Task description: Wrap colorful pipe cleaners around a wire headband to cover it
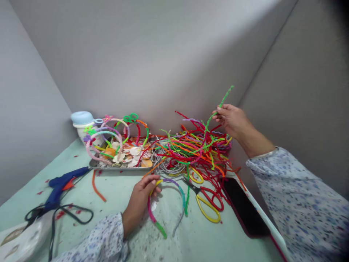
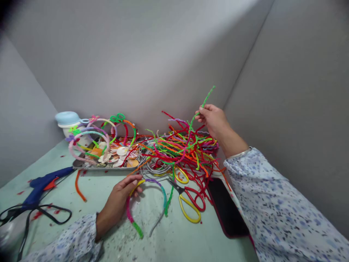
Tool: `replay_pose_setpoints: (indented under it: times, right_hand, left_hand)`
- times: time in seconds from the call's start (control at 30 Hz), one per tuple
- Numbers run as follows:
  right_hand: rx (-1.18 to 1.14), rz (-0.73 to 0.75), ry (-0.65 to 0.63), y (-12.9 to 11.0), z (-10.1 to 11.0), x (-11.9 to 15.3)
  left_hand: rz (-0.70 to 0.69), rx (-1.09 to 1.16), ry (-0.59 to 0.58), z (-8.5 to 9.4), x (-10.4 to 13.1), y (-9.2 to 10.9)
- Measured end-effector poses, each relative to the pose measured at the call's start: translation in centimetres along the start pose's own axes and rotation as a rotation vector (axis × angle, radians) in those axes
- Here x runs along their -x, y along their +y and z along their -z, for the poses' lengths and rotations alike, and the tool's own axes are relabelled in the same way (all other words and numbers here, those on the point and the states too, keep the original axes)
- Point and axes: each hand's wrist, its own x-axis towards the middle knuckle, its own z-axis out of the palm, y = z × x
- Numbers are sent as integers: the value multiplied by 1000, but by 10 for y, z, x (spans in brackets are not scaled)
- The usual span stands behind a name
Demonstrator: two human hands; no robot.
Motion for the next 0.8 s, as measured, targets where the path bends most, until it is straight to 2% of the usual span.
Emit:
replay_pose_setpoints:
  times: [0.1, 0.23, 0.37, 0.47, 0.67, 0.8]
  right_hand:
    - [19, -21, -21, 4, -1, -1]
    - [44, -85, -123, 7, -9, 5]
    - [-117, -67, -172, 3, -16, 5]
    - [-240, -60, -109, -2, -20, 0]
    - [-346, -26, 69, -5, -20, -11]
    - [-137, -1, 47, 1, -14, -13]
  left_hand:
    - [-3, 2, -1, 0, 0, -1]
    - [-6, -3, -1, 0, -1, -3]
    - [-5, -4, 3, 1, -2, -4]
    - [1, -22, 11, 0, -2, -3]
    - [2, -31, 10, 0, -2, -1]
    - [1, -24, 8, 0, -1, -3]
